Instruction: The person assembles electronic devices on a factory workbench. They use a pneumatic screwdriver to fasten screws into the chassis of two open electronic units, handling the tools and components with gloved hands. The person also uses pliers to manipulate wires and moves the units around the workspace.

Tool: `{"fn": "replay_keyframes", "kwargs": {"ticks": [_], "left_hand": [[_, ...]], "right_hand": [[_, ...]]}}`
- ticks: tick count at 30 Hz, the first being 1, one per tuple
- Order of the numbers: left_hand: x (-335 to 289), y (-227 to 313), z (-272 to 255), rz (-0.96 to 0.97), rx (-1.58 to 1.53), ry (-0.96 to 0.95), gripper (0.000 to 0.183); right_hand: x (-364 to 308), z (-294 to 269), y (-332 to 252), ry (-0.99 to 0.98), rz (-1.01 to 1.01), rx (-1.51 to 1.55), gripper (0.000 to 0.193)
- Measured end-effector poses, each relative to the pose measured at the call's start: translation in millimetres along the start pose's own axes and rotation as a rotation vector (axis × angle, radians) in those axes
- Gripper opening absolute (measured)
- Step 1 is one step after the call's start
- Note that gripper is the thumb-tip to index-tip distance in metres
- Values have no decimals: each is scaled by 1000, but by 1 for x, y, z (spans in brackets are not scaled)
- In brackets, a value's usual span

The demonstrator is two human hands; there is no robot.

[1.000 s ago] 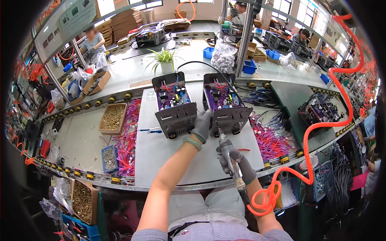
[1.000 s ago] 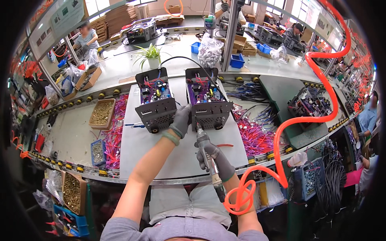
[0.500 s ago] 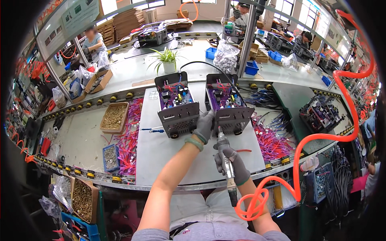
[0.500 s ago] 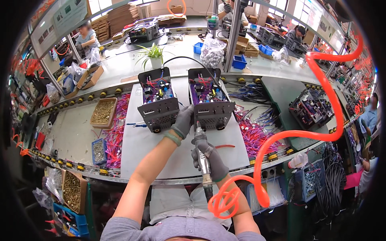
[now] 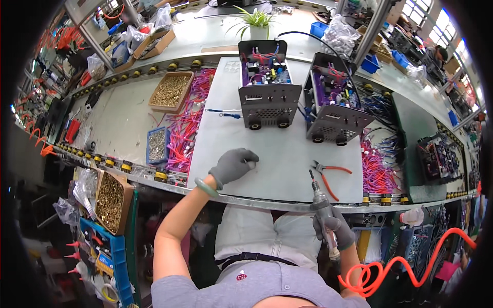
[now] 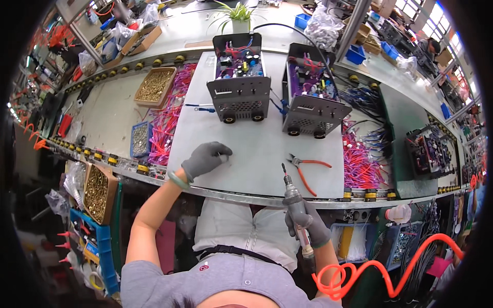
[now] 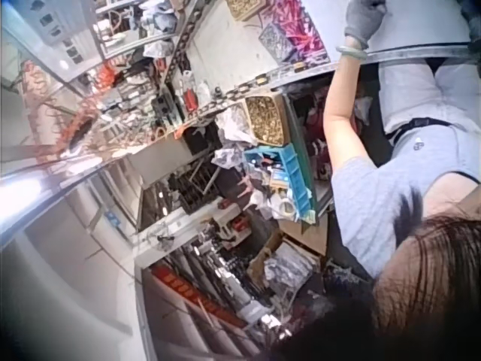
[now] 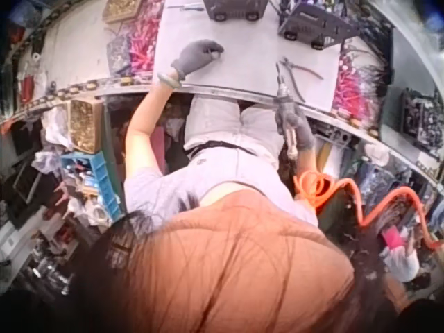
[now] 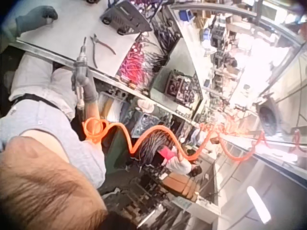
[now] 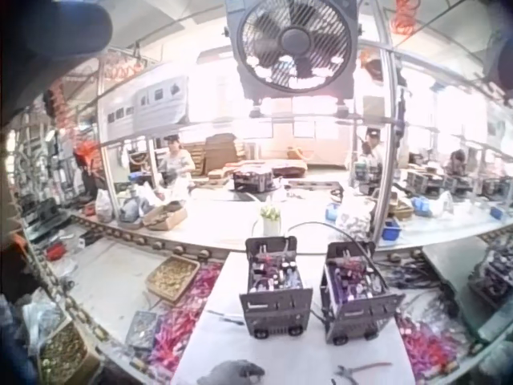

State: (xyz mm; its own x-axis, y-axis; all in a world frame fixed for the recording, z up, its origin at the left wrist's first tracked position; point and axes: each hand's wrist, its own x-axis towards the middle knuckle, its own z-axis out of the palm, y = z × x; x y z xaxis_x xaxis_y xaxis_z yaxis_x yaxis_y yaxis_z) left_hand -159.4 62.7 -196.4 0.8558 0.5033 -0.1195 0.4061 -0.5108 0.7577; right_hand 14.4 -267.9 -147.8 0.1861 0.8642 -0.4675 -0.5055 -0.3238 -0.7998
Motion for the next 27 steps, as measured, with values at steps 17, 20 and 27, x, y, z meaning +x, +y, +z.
{"fn": "replay_keyframes", "kwargs": {"ticks": [17, 20, 27], "left_hand": [[-23, 10, 52, 10, 371, 296, 11], [-22, 8, 52, 42, 368, 302, 10], [-33, 9, 41, 47, 361, 261, 12]], "right_hand": [[34, 34, -1, -119, 112, -101, 69], [32, 33, 2, -119, 119, -125, 67], [28, 39, 1, -132, 137, -120, 53]]}}
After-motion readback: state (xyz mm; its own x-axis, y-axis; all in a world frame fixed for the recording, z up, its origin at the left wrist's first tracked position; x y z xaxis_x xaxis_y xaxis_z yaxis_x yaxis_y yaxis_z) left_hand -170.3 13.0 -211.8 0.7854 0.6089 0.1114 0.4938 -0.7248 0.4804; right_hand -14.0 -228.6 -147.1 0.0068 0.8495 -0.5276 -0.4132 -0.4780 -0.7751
